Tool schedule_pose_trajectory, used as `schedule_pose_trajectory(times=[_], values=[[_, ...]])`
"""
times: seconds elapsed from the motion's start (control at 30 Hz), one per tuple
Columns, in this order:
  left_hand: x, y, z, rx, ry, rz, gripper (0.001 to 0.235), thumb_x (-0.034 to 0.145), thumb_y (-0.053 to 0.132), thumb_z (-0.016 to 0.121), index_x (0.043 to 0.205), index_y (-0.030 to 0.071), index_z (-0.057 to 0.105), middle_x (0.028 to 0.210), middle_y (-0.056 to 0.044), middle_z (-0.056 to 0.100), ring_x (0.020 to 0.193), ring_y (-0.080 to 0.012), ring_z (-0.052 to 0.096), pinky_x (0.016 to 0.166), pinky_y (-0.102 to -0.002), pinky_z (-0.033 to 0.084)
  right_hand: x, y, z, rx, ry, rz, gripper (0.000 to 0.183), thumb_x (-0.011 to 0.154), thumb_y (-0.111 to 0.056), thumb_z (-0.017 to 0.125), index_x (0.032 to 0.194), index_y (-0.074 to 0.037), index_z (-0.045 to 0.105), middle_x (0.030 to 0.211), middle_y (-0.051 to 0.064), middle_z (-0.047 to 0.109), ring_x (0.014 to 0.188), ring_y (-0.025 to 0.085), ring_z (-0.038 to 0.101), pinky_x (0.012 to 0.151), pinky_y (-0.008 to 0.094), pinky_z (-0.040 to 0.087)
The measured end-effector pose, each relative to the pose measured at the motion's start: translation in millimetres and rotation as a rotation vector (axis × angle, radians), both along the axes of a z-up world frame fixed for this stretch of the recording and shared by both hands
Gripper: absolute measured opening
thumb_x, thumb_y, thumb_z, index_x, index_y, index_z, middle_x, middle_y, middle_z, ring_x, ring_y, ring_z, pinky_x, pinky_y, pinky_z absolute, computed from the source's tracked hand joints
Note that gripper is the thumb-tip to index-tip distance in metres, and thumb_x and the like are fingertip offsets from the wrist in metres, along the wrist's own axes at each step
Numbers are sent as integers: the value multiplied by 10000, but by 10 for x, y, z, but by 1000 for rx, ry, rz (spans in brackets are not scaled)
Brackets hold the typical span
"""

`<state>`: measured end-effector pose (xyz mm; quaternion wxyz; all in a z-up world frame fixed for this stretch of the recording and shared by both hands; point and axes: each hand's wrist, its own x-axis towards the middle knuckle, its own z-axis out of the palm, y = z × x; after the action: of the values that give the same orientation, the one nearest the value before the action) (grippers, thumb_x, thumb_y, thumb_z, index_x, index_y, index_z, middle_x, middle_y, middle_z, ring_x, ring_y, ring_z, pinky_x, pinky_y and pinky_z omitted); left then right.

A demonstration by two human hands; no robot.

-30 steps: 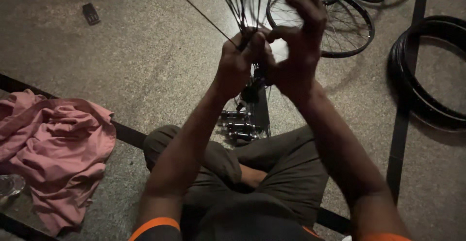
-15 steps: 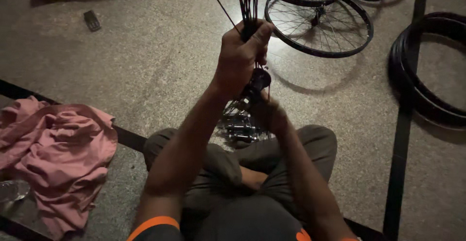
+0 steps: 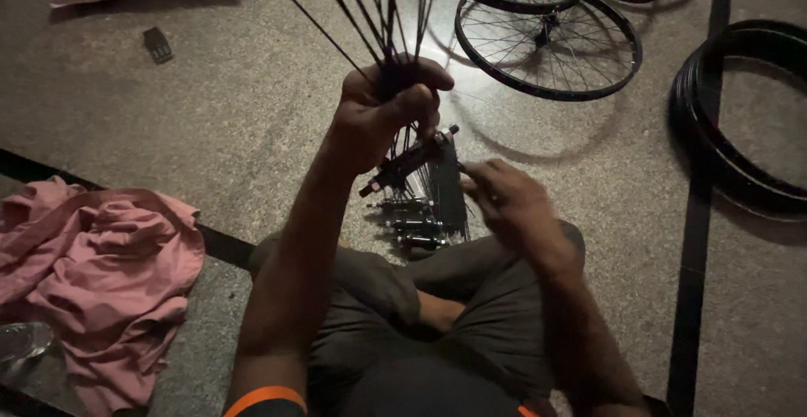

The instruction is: The person sits on the floor and inserts bicycle spokes into the hub of a wheel. They handle bundles of spokes, separating them and threading them into the hub flanges by hand. The person occasionally adjusts the hub and organizes the spokes to ensure proper alignment.

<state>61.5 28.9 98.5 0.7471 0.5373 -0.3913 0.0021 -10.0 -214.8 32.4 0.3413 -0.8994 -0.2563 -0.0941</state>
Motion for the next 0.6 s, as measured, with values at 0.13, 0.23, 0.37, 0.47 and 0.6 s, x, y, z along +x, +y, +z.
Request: schedule_pose_trajectory(times=[0.13, 0.23, 0.37, 0.47, 0.6], values=[[-52, -40, 2, 103, -74, 115, 284, 1127, 269, 621, 1257, 17, 641, 948, -70, 720, 885, -143, 737, 807, -330, 657, 37, -138, 411, -519, -115, -294, 212, 1143, -191, 588, 1032, -175, 768, 849, 58, 710, 730, 213, 668, 966, 493, 509], [-77, -129, 13, 123, 1, 150, 267, 1112, 230, 594, 1255, 7, 625, 1061, -108, 754, 1014, -174, 766, 827, -344, 677, 317, -150, 623, -300, -726, -347, 119, 1084, -126, 696, 970, -120, 729, 1086, 93, 713, 1129, 276, 671, 1178, 634, 257], [-84, -336, -21, 157, 64, 195, 292, 1118, 212, 548, 1303, -3, 614, 1127, -111, 745, 1044, -162, 759, 847, -333, 678, 776, 104, 770, -330, -1112, -192, 47, 1115, -172, 680, 1088, -162, 643, 1495, 165, 542, 1451, 362, 432, 1269, 618, 86], [-101, -412, -85, 60, 177, 191, 325, 1103, 205, 560, 1336, -18, 605, 1076, -112, 736, 958, -163, 750, 818, -343, 667, 913, 275, 728, 62, -904, 19, 206, 1123, -118, 689, 1307, -97, 597, 1605, 179, 384, 1580, 365, 295, 1319, 522, 302], [-66, -385, -202, 65, 197, 294, 328, 1099, 205, 556, 1338, -14, 605, 1045, -92, 745, 905, -141, 735, 778, -303, 624, 897, 342, 501, 248, -807, -30, 300, 994, -14, 591, 1292, -44, 567, 1504, 178, 512, 1469, 343, 477, 1271, 517, 441]])
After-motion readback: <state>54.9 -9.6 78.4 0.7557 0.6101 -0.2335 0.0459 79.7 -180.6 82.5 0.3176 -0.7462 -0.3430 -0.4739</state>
